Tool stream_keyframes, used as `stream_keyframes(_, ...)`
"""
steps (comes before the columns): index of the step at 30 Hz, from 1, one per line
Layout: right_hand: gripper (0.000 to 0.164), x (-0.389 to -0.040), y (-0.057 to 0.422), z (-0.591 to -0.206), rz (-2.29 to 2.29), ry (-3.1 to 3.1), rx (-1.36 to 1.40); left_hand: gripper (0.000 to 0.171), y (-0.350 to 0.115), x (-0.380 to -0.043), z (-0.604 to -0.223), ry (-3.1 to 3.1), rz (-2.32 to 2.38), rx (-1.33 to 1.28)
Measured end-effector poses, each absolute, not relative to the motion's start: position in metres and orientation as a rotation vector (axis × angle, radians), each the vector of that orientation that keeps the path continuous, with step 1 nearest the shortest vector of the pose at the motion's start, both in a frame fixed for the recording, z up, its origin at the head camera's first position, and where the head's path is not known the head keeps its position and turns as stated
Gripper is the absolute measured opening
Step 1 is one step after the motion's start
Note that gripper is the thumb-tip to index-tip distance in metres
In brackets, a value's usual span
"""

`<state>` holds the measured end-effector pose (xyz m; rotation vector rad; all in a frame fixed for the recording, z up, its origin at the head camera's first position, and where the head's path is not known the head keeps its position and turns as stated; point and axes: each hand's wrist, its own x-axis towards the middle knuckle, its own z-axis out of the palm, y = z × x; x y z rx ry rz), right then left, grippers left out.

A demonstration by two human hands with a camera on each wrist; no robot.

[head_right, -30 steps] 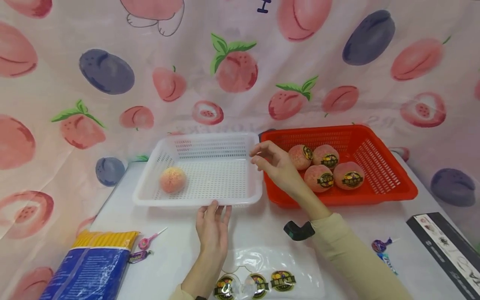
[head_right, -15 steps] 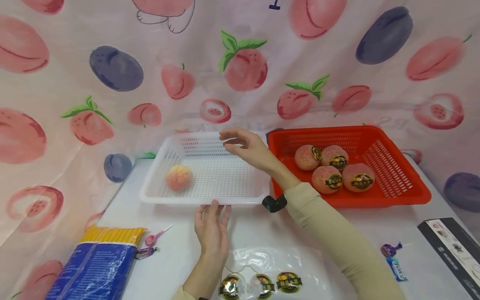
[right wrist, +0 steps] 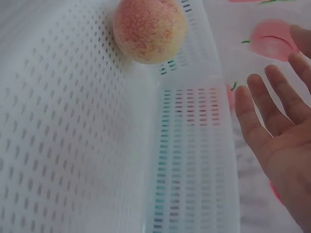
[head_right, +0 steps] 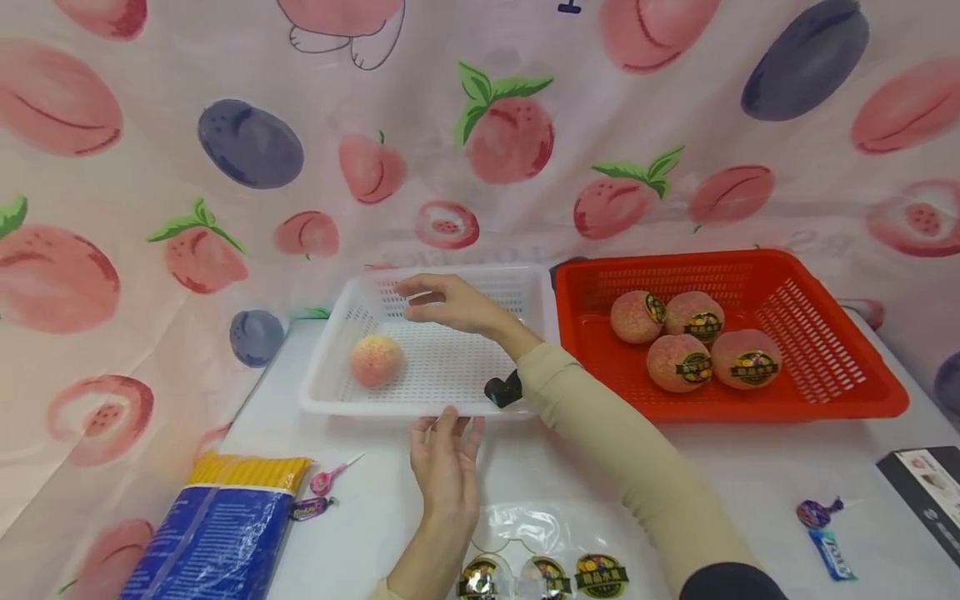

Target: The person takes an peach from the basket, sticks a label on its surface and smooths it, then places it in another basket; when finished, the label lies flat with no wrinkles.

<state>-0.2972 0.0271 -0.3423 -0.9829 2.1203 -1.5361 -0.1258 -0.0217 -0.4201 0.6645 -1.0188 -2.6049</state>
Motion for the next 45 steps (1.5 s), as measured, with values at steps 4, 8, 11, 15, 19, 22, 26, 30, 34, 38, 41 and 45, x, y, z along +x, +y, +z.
stream_keyframes(4, 0.041, -0.314, 0.010, -0.365, -1.481, 2.125, -0.989, 0.037, -0.019, -0.126, -0.420, -1.022, -2.604, 0.662)
stream_keyframes(8, 0.047, -0.320, -0.006, -0.373, -1.394, 2.131, -0.997, 0.034, -0.020, -0.125, -0.419, -1.021, -2.600, 0.660)
stream_keyframes(11, 0.051, -0.321, -0.015, -0.377, -1.324, 2.093, -0.995, 0.026, -0.020, -0.125, -0.418, -1.018, -2.597, 0.666)
stream_keyframes(15, 0.054, -0.324, -0.023, -0.385, -1.240, 2.047, -0.983, 0.018, -0.019, -0.126, -0.419, -1.008, -2.610, 0.664)
stream_keyframes(19, 0.058, -0.327, -0.029, -0.394, -1.208, 2.010, -0.911, 0.015, -0.018, -0.128, -0.418, -0.991, -2.636, 0.638)
stream_keyframes(22, 0.065, -0.327, -0.034, -0.399, -1.136, 2.012, -0.828, 0.014, -0.018, -0.128, -0.418, -0.993, -2.649, 0.629)
stream_keyframes(26, 0.077, -0.324, -0.044, -0.402, -1.035, 1.984, -0.794, 0.013, -0.018, -0.128, -0.419, -0.981, -2.651, 0.633)
stream_keyframes(30, 0.079, -0.321, -0.054, -0.402, -1.031, 1.950, -0.788, 0.013, -0.020, -0.128, -0.420, -0.984, -2.645, 0.644)
stream_keyframes(34, 0.064, -0.321, -0.053, -0.401, -1.038, 2.006, -0.798, 0.014, -0.017, -0.127, -0.421, -0.994, -2.651, 0.642)
stream_keyframes(38, 0.055, -0.321, -0.054, -0.400, -0.995, 2.051, -0.879, 0.015, -0.016, -0.127, -0.421, -0.992, -2.655, 0.643)
stream_keyframes(41, 0.055, -0.320, -0.054, -0.398, -0.956, 2.084, -0.907, 0.016, -0.017, -0.126, -0.422, -0.996, -2.657, 0.635)
stream_keyframes(45, 0.056, -0.320, -0.050, -0.394, -0.979, 2.110, -0.881, 0.013, -0.022, -0.126, -0.423, -1.013, -2.649, 0.592)
